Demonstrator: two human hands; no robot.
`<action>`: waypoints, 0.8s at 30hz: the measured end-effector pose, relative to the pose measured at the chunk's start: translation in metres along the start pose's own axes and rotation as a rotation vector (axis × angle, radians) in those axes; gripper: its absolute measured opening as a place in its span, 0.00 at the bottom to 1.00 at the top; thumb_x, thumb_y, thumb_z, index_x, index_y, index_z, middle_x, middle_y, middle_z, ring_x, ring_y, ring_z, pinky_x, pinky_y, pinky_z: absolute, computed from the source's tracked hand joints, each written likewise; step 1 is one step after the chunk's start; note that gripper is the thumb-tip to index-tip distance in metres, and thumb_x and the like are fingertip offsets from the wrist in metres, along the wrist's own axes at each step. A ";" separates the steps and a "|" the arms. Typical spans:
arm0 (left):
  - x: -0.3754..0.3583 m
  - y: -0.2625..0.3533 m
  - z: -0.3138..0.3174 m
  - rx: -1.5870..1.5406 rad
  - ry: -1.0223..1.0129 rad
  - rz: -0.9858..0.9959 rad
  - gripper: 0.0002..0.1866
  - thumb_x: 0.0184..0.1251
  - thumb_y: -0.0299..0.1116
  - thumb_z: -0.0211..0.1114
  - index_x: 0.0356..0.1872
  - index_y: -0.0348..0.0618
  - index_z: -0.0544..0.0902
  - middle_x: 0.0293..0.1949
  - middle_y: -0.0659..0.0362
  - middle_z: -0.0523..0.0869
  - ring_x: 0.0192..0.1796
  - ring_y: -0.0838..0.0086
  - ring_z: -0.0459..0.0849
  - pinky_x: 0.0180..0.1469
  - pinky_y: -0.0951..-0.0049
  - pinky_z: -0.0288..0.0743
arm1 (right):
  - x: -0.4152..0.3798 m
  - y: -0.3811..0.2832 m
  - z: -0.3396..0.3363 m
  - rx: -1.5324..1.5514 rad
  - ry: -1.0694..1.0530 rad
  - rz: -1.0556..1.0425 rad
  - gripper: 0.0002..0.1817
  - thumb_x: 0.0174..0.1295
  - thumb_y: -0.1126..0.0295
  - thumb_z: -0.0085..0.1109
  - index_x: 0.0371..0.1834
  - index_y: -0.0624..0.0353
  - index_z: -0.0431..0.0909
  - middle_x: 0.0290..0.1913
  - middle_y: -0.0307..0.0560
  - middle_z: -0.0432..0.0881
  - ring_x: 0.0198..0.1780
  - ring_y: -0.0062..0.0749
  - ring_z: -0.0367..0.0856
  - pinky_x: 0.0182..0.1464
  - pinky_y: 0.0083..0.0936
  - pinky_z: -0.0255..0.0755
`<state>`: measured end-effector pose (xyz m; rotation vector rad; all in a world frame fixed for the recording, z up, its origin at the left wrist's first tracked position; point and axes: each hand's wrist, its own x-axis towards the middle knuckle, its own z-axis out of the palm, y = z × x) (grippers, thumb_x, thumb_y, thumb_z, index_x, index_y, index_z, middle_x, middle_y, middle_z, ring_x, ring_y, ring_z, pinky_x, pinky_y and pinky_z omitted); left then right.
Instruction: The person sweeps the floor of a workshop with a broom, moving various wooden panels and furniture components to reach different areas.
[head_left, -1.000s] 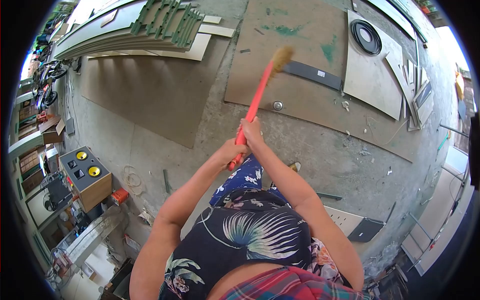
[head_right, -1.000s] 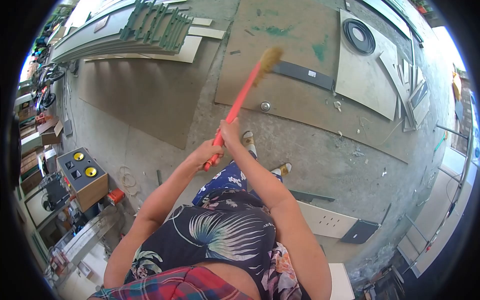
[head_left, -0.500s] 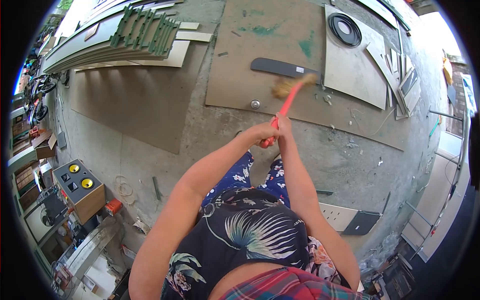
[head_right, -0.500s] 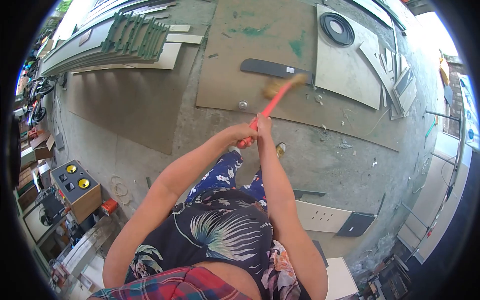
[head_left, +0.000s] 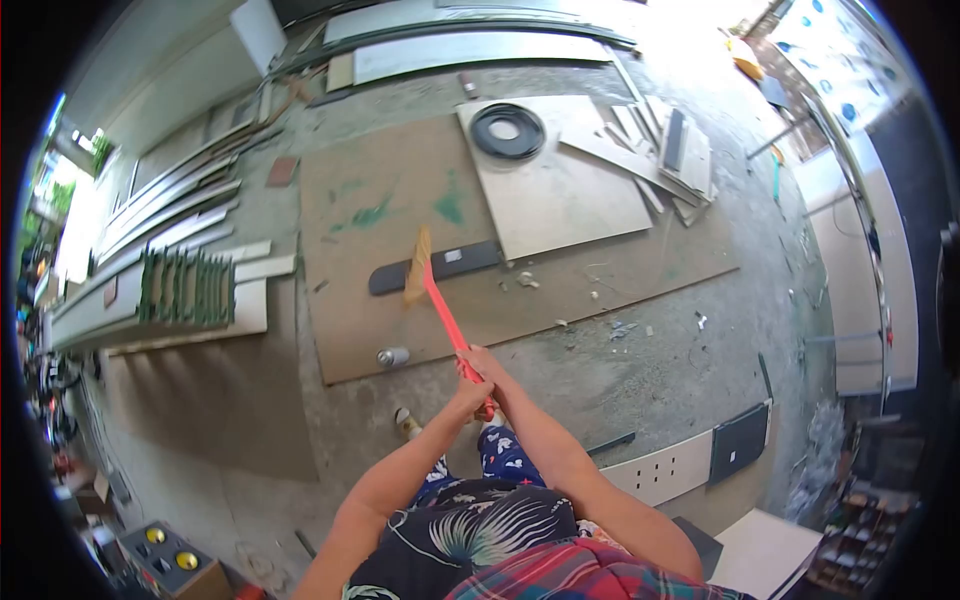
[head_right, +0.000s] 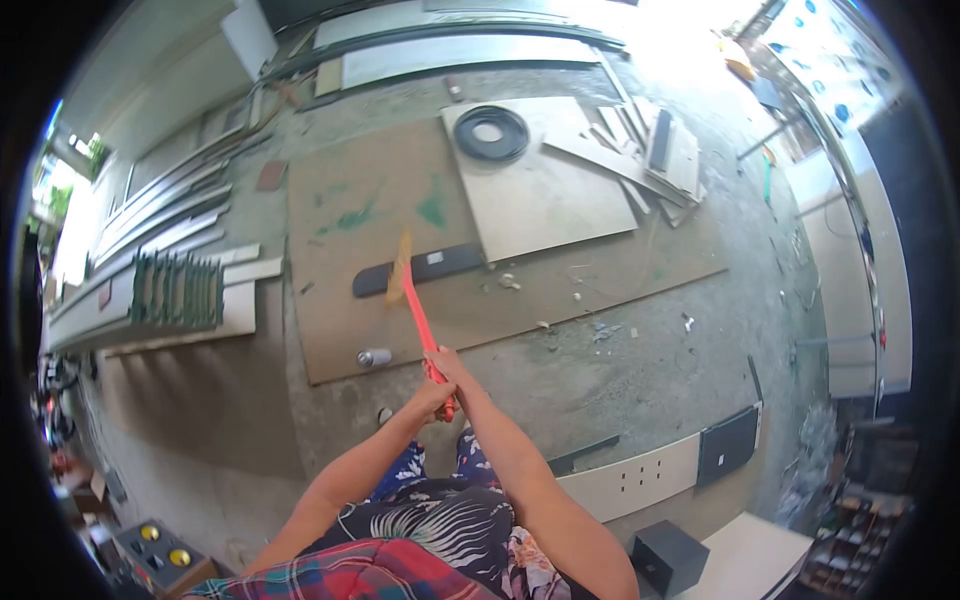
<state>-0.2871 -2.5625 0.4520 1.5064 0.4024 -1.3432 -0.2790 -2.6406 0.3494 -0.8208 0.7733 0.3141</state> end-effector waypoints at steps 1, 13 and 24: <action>0.008 0.003 0.014 0.040 -0.082 -0.073 0.08 0.50 0.30 0.54 0.32 0.41 0.70 0.17 0.61 0.73 0.14 0.75 0.74 0.11 0.76 0.67 | 0.003 0.008 -0.028 0.029 0.047 -0.034 0.06 0.53 0.71 0.50 0.28 0.57 0.63 0.17 0.41 0.69 0.15 0.25 0.69 0.16 0.21 0.65; -0.010 -0.014 0.065 0.283 -0.458 0.014 0.06 0.45 0.28 0.53 0.25 0.40 0.68 0.15 0.62 0.70 0.12 0.82 0.69 0.10 0.84 0.61 | -0.094 -0.005 -0.084 0.075 0.662 -0.297 0.11 0.52 0.76 0.46 0.35 0.58 0.56 0.16 0.44 0.66 0.13 0.28 0.69 0.12 0.25 0.65; -0.014 -0.036 0.068 0.037 0.177 0.361 0.28 0.47 0.28 0.54 0.52 0.35 0.57 0.36 0.50 0.72 0.27 0.66 0.77 0.24 0.72 0.74 | -0.056 -0.023 -0.036 -0.168 -0.095 -0.138 0.08 0.55 0.70 0.48 0.35 0.56 0.62 0.20 0.39 0.69 0.17 0.20 0.68 0.17 0.17 0.65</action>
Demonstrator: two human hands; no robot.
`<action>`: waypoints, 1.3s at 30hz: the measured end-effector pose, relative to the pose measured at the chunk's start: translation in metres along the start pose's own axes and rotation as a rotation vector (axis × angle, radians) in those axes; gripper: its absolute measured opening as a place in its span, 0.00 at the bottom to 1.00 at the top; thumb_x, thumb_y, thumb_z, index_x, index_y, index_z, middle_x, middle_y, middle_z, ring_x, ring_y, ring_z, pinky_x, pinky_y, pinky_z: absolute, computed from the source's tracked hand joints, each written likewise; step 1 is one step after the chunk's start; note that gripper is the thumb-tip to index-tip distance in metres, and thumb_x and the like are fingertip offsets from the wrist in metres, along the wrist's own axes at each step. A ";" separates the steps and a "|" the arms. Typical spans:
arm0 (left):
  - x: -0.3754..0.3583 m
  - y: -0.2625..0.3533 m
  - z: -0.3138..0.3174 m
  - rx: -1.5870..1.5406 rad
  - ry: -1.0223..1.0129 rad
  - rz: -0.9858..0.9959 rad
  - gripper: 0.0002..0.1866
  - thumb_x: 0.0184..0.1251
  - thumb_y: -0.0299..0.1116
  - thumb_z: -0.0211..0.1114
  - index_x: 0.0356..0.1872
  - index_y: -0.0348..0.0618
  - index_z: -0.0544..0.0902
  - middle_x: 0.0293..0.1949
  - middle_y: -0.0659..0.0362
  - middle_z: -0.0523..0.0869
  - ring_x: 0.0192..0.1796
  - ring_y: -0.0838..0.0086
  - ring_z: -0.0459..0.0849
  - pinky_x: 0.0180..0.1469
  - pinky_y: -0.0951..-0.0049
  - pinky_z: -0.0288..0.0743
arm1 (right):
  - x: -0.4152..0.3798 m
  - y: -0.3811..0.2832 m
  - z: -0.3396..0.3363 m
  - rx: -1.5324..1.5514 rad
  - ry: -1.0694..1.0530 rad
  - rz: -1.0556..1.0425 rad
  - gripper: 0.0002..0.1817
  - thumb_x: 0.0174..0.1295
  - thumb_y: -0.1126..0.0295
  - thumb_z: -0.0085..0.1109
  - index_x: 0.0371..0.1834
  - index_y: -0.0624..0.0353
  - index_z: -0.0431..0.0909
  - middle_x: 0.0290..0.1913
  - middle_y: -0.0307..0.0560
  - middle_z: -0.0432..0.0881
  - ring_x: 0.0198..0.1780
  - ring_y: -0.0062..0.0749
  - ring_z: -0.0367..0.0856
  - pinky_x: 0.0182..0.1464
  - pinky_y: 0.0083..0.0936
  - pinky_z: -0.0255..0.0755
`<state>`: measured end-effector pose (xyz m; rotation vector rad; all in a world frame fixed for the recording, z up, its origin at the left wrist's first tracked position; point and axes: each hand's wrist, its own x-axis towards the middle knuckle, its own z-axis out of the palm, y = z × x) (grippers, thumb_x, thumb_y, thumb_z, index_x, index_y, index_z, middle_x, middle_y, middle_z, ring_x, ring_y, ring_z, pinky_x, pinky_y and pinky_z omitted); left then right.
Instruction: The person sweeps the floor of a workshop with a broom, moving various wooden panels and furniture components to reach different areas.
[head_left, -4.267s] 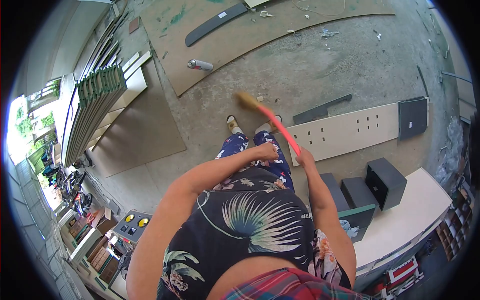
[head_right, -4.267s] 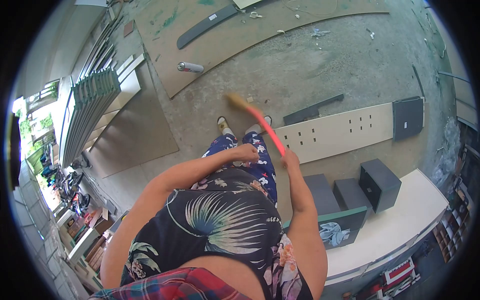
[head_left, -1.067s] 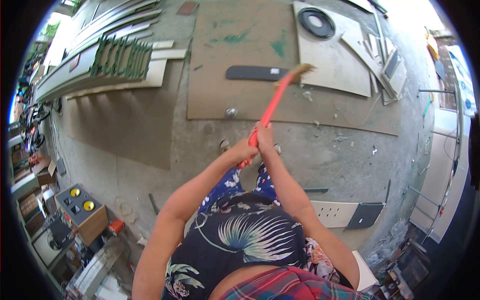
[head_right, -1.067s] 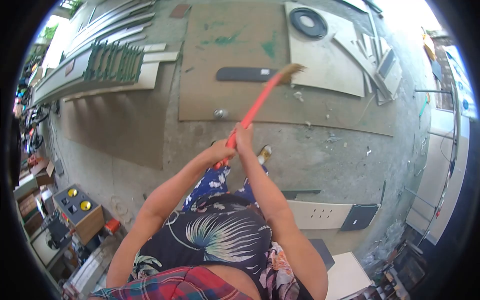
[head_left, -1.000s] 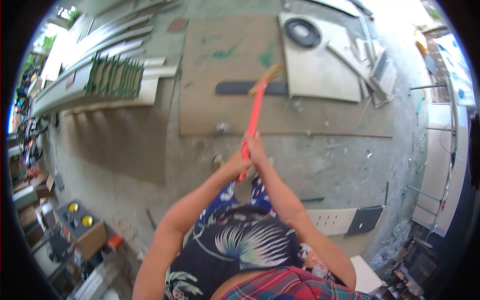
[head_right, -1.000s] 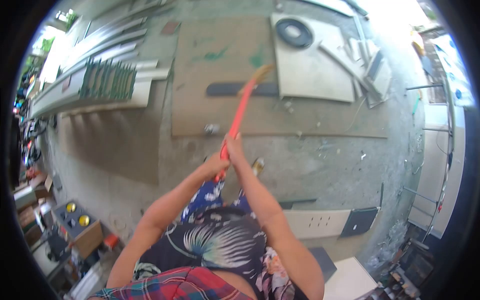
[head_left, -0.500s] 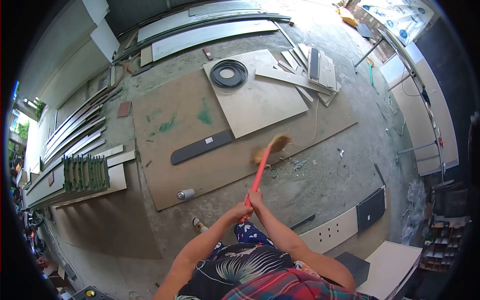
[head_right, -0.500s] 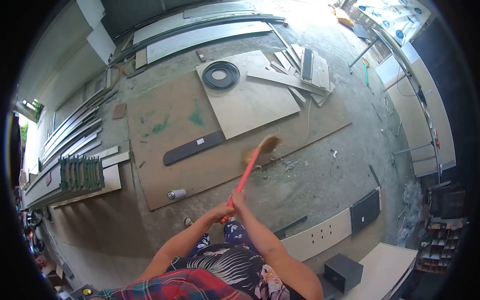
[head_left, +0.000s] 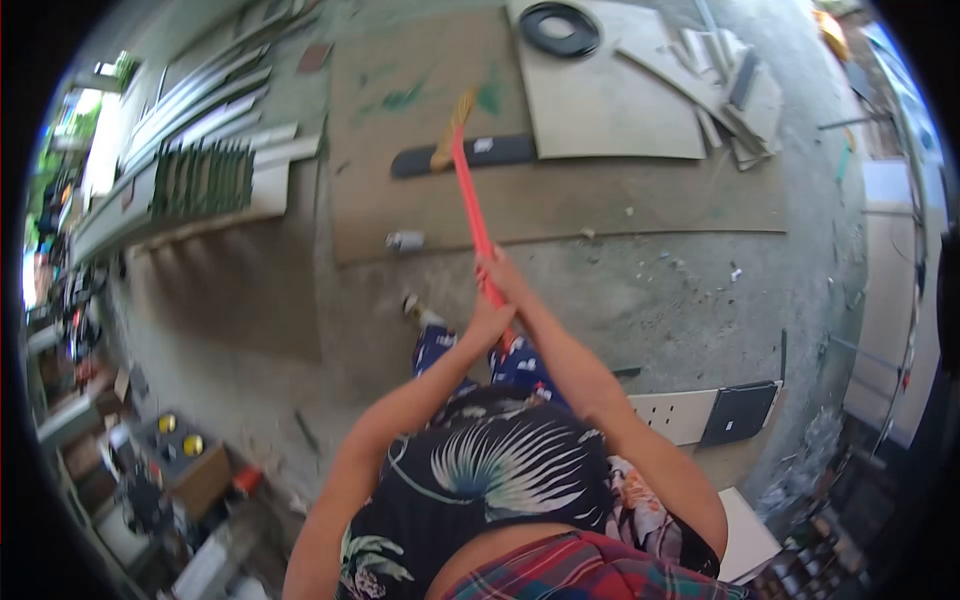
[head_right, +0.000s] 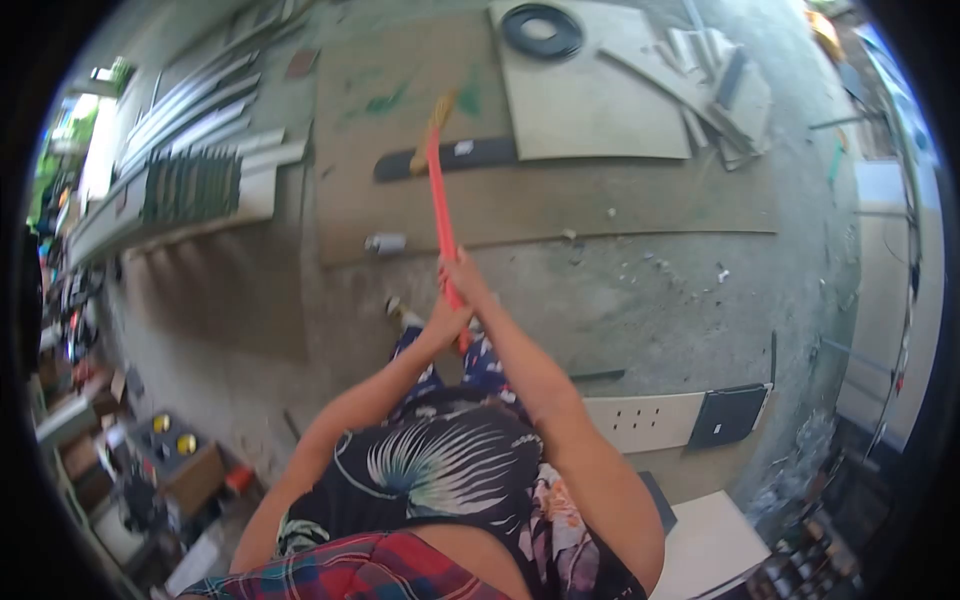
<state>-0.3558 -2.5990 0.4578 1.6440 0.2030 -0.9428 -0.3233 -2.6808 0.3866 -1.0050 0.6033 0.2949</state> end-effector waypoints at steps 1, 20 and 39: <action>0.004 -0.002 0.002 -0.040 0.043 -0.036 0.30 0.46 0.26 0.54 0.53 0.33 0.54 0.41 0.47 0.71 0.32 0.64 0.78 0.28 0.70 0.76 | 0.005 0.004 0.000 0.097 -0.049 0.103 0.08 0.55 0.70 0.49 0.36 0.56 0.62 0.21 0.39 0.68 0.17 0.19 0.67 0.17 0.15 0.64; -0.109 -0.072 -0.036 -0.184 -0.153 -0.239 0.23 0.48 0.24 0.51 0.48 0.35 0.57 0.24 0.53 0.72 0.12 0.71 0.72 0.11 0.72 0.69 | -0.093 0.098 0.041 -0.182 0.180 0.151 0.07 0.54 0.74 0.47 0.34 0.58 0.62 0.17 0.40 0.68 0.15 0.24 0.69 0.14 0.21 0.65; -0.143 -0.078 0.013 0.223 -0.896 -0.374 0.24 0.59 0.48 0.51 0.47 0.39 0.66 0.33 0.53 0.78 0.27 0.72 0.79 0.29 0.77 0.70 | -0.224 0.097 -0.078 0.203 0.252 0.192 0.13 0.55 0.74 0.48 0.42 0.52 0.59 0.18 0.37 0.66 0.14 0.18 0.65 0.12 0.16 0.61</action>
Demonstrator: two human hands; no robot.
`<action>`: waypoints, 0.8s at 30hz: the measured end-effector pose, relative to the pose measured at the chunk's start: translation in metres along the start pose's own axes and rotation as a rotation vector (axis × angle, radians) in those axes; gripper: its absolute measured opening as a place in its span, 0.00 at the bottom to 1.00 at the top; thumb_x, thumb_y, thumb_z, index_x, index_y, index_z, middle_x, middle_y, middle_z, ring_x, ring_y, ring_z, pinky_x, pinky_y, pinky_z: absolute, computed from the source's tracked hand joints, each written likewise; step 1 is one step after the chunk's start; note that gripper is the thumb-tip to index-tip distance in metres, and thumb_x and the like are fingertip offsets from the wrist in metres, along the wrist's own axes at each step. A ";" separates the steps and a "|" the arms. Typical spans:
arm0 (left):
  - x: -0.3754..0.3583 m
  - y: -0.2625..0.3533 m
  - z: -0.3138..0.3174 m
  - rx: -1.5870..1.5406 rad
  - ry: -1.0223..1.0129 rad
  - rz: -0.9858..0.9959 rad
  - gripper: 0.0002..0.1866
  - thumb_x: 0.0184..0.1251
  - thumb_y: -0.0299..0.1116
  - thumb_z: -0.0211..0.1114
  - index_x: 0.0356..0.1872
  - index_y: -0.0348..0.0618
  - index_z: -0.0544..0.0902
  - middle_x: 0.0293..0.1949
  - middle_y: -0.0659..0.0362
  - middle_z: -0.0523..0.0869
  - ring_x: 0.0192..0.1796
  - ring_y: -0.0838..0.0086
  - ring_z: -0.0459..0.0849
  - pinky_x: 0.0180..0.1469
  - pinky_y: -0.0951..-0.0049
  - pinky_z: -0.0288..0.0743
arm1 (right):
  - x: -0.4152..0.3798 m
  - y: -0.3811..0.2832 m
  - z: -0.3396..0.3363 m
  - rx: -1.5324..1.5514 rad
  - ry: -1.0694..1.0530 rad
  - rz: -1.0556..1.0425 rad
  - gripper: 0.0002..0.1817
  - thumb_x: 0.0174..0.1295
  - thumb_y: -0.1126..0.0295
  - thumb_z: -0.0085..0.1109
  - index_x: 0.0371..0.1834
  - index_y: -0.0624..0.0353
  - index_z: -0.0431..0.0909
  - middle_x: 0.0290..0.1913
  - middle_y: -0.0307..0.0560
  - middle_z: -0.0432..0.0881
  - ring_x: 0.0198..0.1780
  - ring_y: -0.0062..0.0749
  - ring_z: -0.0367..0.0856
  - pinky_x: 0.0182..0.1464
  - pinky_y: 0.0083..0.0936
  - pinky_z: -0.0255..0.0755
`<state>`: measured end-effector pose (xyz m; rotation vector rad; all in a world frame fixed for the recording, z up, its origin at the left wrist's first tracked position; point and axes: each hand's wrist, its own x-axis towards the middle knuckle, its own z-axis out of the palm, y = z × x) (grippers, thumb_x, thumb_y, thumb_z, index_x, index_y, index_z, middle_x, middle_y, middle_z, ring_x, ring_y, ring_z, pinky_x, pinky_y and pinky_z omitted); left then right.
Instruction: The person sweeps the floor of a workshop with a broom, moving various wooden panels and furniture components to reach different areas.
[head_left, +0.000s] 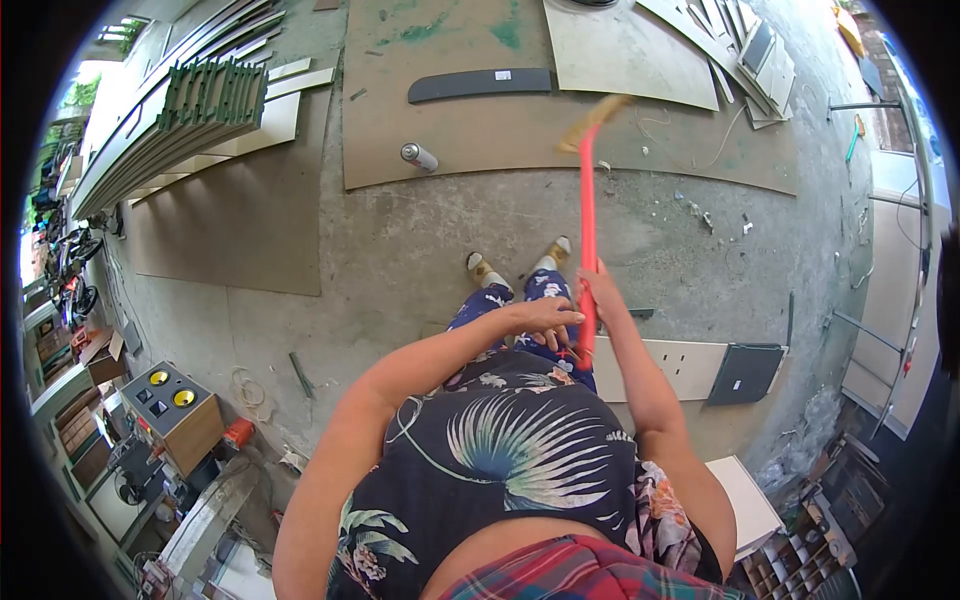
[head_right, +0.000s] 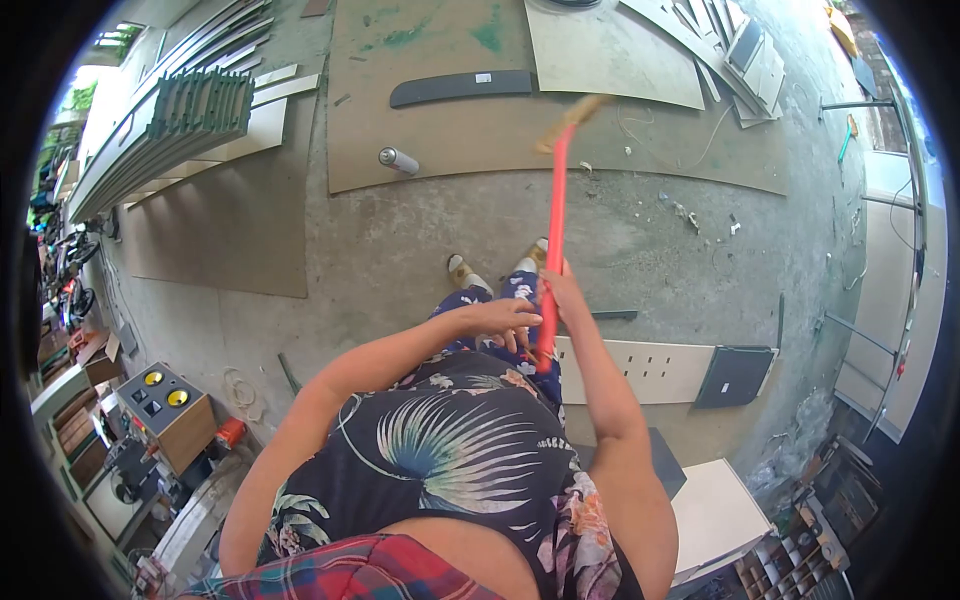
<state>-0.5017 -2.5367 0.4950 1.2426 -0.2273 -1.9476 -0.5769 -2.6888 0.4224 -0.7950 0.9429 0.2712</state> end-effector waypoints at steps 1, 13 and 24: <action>0.000 0.000 0.001 0.012 -0.004 -0.036 0.25 0.59 0.50 0.50 0.48 0.39 0.65 0.34 0.53 0.78 0.27 0.72 0.79 0.29 0.76 0.70 | -0.009 -0.004 -0.008 -0.018 -0.049 0.089 0.16 0.54 0.74 0.48 0.45 0.51 0.59 0.18 0.38 0.66 0.14 0.19 0.64 0.13 0.16 0.62; 0.032 -0.045 -0.002 0.074 0.332 -0.186 0.16 0.57 0.44 0.52 0.32 0.40 0.77 0.27 0.58 0.80 0.20 0.79 0.76 0.20 0.81 0.66 | 0.119 0.129 0.031 -1.058 -0.645 0.061 0.10 0.49 0.66 0.55 0.33 0.59 0.74 0.26 0.48 0.76 0.27 0.27 0.76 0.21 0.23 0.69; 0.109 -0.026 0.039 0.218 0.302 -0.183 0.14 0.57 0.39 0.53 0.32 0.36 0.76 0.25 0.57 0.81 0.18 0.78 0.75 0.22 0.78 0.69 | 0.044 0.018 -0.182 0.011 -0.272 0.334 0.12 0.55 0.73 0.47 0.43 0.56 0.64 0.14 0.36 0.65 0.11 0.19 0.63 0.11 0.18 0.61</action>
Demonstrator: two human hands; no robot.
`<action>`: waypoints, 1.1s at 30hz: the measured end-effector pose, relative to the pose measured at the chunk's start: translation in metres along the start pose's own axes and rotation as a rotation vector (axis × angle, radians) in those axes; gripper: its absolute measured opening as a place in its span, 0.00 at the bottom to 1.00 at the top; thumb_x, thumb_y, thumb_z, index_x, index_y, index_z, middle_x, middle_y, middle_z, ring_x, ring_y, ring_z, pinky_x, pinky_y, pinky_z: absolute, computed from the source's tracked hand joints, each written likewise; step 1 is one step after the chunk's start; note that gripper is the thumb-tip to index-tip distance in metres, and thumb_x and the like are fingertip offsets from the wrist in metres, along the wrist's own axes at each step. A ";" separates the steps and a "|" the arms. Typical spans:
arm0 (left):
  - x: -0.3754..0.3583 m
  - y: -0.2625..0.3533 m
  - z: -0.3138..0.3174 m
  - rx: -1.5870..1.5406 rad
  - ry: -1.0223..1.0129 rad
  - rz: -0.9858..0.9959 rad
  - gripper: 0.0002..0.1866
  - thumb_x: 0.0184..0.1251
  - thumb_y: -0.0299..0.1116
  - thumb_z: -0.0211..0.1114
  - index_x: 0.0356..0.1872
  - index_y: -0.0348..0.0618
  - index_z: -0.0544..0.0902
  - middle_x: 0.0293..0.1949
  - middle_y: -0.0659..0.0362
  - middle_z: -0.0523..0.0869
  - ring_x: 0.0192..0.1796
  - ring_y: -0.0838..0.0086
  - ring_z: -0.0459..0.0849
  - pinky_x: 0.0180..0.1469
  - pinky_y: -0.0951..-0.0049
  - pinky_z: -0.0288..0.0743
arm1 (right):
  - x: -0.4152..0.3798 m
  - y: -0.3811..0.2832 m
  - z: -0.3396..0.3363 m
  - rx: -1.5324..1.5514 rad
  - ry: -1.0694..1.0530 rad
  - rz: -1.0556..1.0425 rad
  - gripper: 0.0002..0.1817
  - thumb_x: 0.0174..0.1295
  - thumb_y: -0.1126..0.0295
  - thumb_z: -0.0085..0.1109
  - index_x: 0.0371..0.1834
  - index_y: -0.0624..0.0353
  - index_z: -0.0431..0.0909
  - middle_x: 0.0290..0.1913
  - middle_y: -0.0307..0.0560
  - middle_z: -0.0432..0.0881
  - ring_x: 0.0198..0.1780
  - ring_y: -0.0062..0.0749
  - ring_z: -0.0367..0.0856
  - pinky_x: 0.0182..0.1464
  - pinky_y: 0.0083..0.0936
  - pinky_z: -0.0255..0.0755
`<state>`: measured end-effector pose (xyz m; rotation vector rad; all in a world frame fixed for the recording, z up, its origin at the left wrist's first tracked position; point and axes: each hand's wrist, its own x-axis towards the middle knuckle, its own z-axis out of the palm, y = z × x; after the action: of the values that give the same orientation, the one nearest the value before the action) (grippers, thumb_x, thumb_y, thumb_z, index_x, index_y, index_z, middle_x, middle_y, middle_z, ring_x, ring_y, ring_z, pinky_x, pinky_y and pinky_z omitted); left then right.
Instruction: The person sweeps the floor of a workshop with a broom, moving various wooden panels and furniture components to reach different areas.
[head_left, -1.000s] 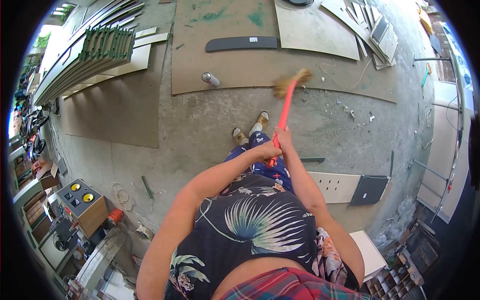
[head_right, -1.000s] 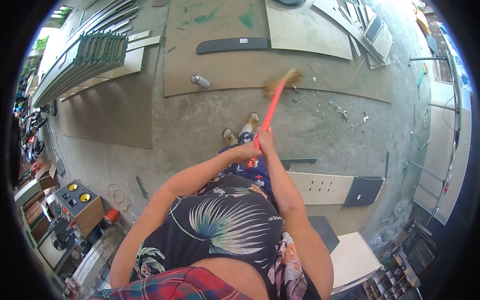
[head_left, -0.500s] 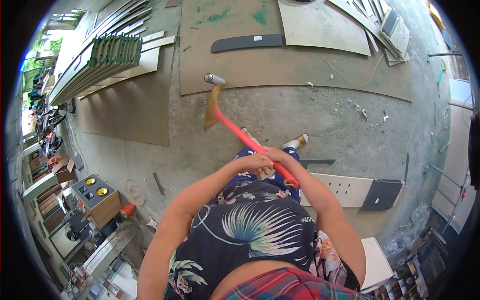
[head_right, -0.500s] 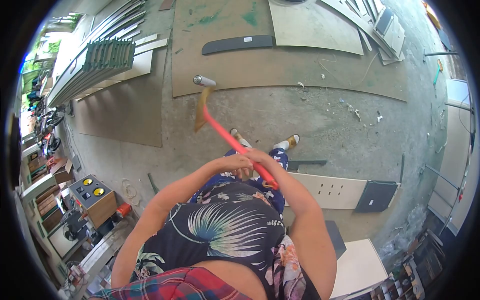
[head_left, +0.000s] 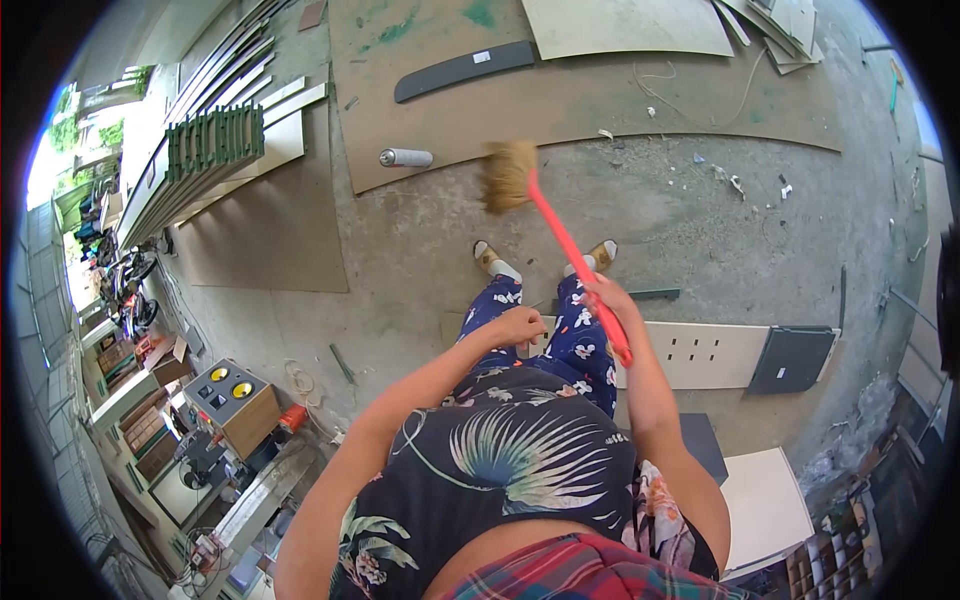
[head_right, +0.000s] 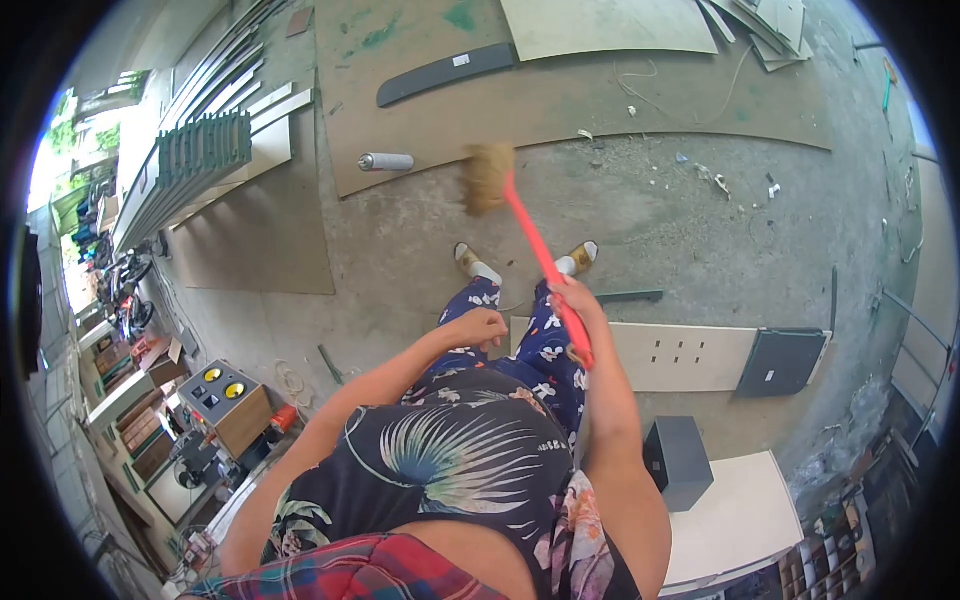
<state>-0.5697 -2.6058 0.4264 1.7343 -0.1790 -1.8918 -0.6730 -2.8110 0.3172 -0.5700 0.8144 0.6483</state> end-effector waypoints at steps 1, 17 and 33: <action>0.005 0.007 0.002 0.018 -0.019 0.004 0.14 0.57 0.39 0.53 0.32 0.36 0.76 0.25 0.57 0.81 0.18 0.77 0.75 0.22 0.78 0.69 | -0.025 -0.001 -0.007 -0.031 0.057 -0.004 0.13 0.55 0.73 0.47 0.45 0.55 0.64 0.15 0.36 0.65 0.12 0.19 0.63 0.12 0.18 0.61; 0.047 0.083 0.034 0.246 -0.068 -0.016 0.15 0.55 0.38 0.53 0.32 0.34 0.76 0.27 0.55 0.81 0.19 0.76 0.76 0.25 0.77 0.71 | -0.026 -0.011 -0.071 -0.138 0.149 -0.098 0.10 0.52 0.72 0.53 0.38 0.59 0.68 0.16 0.38 0.69 0.13 0.21 0.67 0.13 0.20 0.64; 0.095 0.141 0.073 0.300 -0.110 0.109 0.13 0.55 0.35 0.54 0.33 0.34 0.76 0.26 0.55 0.80 0.20 0.76 0.75 0.24 0.77 0.70 | -0.175 -0.039 -0.117 -0.063 0.687 -0.430 0.17 0.52 0.75 0.50 0.47 0.52 0.65 0.16 0.36 0.66 0.13 0.18 0.65 0.12 0.18 0.63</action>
<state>-0.5960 -2.7883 0.4191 1.7682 -0.6146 -1.9582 -0.7907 -2.9691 0.3997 -1.0164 1.2620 0.0652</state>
